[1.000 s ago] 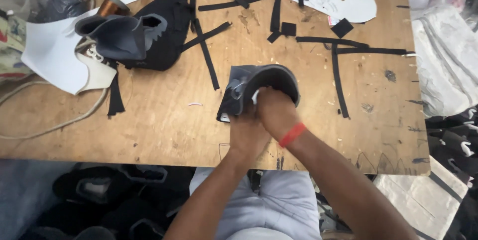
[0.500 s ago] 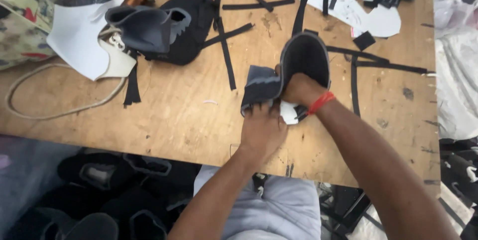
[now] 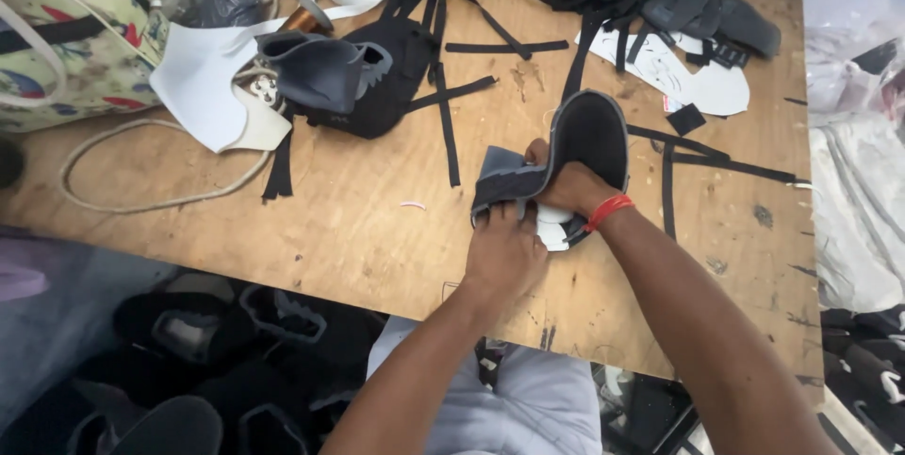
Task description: The person is assembling a black shoe on a wooden table. They insert a white insole into the shoe and press it down with their hands. The person repeatedly adjusts the shoe's upper and sole, turning it over to check the fit. The camera is extremely unstable, making the view of the task erratic.
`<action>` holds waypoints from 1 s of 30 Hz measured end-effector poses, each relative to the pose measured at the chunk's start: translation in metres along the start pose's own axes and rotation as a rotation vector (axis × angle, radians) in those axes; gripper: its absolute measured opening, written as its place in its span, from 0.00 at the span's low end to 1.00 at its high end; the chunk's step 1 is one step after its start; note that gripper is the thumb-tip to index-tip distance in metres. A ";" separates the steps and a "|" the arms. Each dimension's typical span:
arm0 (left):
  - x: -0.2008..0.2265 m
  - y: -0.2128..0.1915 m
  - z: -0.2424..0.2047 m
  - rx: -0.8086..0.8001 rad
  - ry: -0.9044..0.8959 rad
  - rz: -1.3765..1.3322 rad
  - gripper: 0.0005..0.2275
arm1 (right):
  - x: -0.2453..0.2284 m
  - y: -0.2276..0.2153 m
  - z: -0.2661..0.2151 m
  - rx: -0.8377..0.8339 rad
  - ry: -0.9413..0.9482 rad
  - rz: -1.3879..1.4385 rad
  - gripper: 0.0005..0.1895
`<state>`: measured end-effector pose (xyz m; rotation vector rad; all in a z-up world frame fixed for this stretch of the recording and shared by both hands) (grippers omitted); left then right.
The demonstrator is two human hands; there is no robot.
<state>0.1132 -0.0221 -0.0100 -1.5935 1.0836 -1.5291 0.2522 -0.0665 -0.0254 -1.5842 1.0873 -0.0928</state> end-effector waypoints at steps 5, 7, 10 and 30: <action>-0.004 -0.003 -0.005 0.071 0.045 -0.011 0.26 | 0.023 0.019 0.010 -0.062 0.066 -0.088 0.20; -0.009 0.009 -0.007 -0.028 0.054 0.016 0.20 | 0.012 0.043 -0.001 -0.288 0.099 -0.410 0.16; -0.011 0.008 -0.013 0.032 0.084 -0.043 0.17 | 0.000 0.084 -0.030 -0.426 0.027 -0.744 0.14; -0.003 -0.033 -0.023 -0.014 0.410 -0.193 0.17 | -0.030 0.052 -0.084 0.236 0.034 -0.069 0.23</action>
Point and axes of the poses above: each hand's wrist, its own z-axis towards the middle knuckle, its own y-axis out of the palm, x = y × z, the point moved 9 cm from there along z, towards the middle knuckle, and after that the axes turned 14 degrees about -x, right-handed, at the moved point
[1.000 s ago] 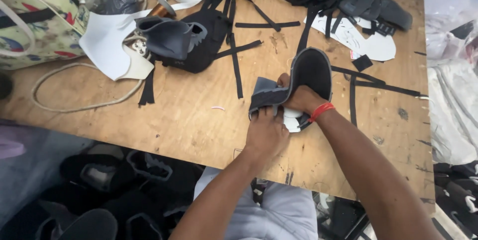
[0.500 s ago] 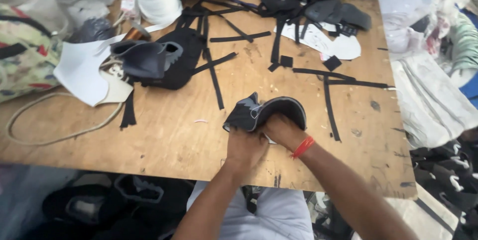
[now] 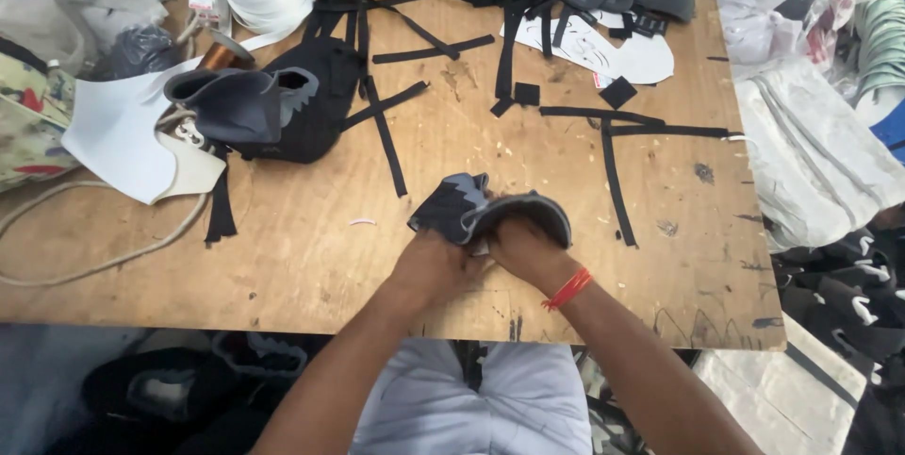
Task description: The person is assembling a black shoe on a wooden table. They insert a white insole into the shoe and press it down with their hands. The person repeatedly adjusts the shoe's upper and sole, turning it over to check the fit. The camera is extremely unstable, making the view of the task erratic.
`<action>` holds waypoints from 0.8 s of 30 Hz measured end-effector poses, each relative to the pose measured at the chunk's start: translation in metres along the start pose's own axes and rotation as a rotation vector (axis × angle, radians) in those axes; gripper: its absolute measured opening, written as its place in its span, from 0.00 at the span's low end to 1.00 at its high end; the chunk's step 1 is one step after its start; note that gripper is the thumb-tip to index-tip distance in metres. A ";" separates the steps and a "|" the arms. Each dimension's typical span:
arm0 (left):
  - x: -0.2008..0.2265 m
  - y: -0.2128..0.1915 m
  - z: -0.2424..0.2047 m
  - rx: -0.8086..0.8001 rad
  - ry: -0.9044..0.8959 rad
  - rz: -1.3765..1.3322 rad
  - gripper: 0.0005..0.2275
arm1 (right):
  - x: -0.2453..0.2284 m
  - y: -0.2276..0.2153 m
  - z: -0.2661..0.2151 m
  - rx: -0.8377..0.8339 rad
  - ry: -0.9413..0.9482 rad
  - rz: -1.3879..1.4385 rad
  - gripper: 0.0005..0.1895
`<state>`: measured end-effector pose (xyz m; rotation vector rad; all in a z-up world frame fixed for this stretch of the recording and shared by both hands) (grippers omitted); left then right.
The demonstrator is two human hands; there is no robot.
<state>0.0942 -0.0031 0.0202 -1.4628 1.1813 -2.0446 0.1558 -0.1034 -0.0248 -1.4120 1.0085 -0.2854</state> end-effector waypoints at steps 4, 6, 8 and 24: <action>0.003 0.016 0.006 0.105 0.019 0.402 0.15 | 0.006 -0.005 0.008 -0.189 0.198 0.111 0.14; 0.000 0.019 0.011 0.056 0.004 0.370 0.15 | -0.001 -0.014 0.007 -0.199 0.198 0.115 0.15; -0.009 0.026 0.016 0.009 -0.011 0.334 0.14 | -0.005 -0.012 0.002 -0.213 0.201 0.116 0.15; -0.052 0.000 0.019 -0.162 -0.056 0.136 0.15 | -0.047 -0.010 -0.045 -0.131 0.114 -0.034 0.31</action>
Point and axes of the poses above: each hand's wrist, its own z-axis towards the middle knuckle, its own y-axis out of the palm, x = y × z, the point moved 9 cm from there along z, towards the middle knuckle, and after that the axes turned 14 degrees about -x, right-handed, at the moved point
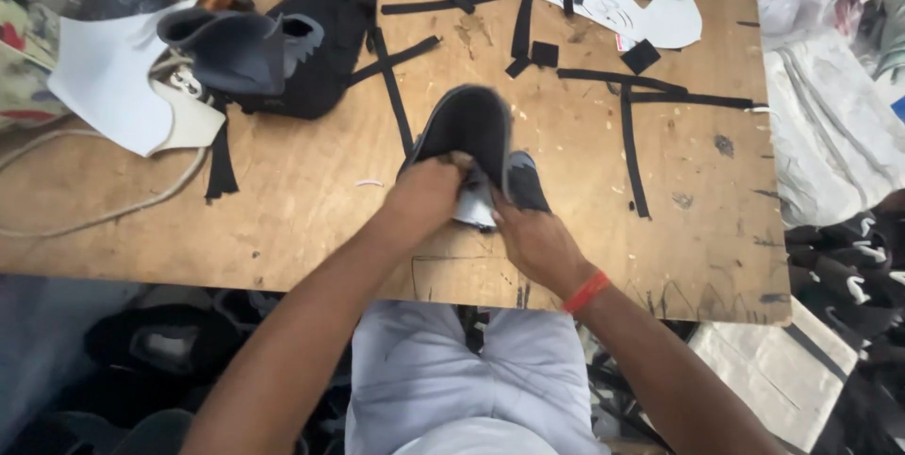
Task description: The person is assembling a black shoe on a wooden table. They insert a white insole into the shoe and press it down with their hands. The person repeatedly adjusts the shoe's upper and sole, turning it over to check the fit. The camera is extremely unstable, making the view of the task erratic.
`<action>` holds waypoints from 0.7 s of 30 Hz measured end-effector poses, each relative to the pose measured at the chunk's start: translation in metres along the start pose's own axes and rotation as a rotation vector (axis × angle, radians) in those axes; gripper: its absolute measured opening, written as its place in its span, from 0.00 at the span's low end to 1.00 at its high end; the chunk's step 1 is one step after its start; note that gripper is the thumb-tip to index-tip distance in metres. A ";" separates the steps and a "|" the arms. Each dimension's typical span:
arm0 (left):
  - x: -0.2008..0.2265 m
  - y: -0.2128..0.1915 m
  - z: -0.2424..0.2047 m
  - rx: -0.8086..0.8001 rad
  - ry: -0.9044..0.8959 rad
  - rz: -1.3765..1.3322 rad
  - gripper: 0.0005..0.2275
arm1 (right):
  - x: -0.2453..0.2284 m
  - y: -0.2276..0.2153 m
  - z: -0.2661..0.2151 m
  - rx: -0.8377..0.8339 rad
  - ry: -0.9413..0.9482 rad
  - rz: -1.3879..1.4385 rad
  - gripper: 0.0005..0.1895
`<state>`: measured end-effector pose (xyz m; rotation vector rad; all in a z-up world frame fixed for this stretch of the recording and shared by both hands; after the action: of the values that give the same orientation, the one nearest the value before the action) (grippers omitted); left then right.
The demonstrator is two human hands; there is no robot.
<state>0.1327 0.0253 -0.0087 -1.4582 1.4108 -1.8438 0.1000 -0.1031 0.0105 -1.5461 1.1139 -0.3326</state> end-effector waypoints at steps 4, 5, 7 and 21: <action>0.024 0.007 -0.045 -0.227 0.183 0.117 0.14 | 0.012 0.009 0.015 0.088 0.063 -0.072 0.33; 0.028 0.016 -0.055 -0.232 0.187 0.114 0.14 | 0.018 0.021 0.015 0.085 0.069 -0.070 0.33; 0.036 0.019 -0.075 -0.116 0.204 0.138 0.09 | 0.008 0.031 0.013 0.239 -0.093 -0.224 0.33; 0.024 0.052 -0.040 0.019 -0.181 0.373 0.20 | -0.010 0.015 0.023 0.092 -0.026 -0.251 0.34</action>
<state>0.0741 0.0036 -0.0398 -1.2182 1.4544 -1.4542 0.1048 -0.0792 -0.0062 -1.6053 0.8727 -0.5245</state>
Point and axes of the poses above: each hand's wrist, its own z-axis towards the middle knuckle, its own y-axis out of the palm, x = y × z, the point moved 9 cm from there along z, towards the middle knuckle, and after that the axes turned 14 degrees about -x, right-handed, at the moved point
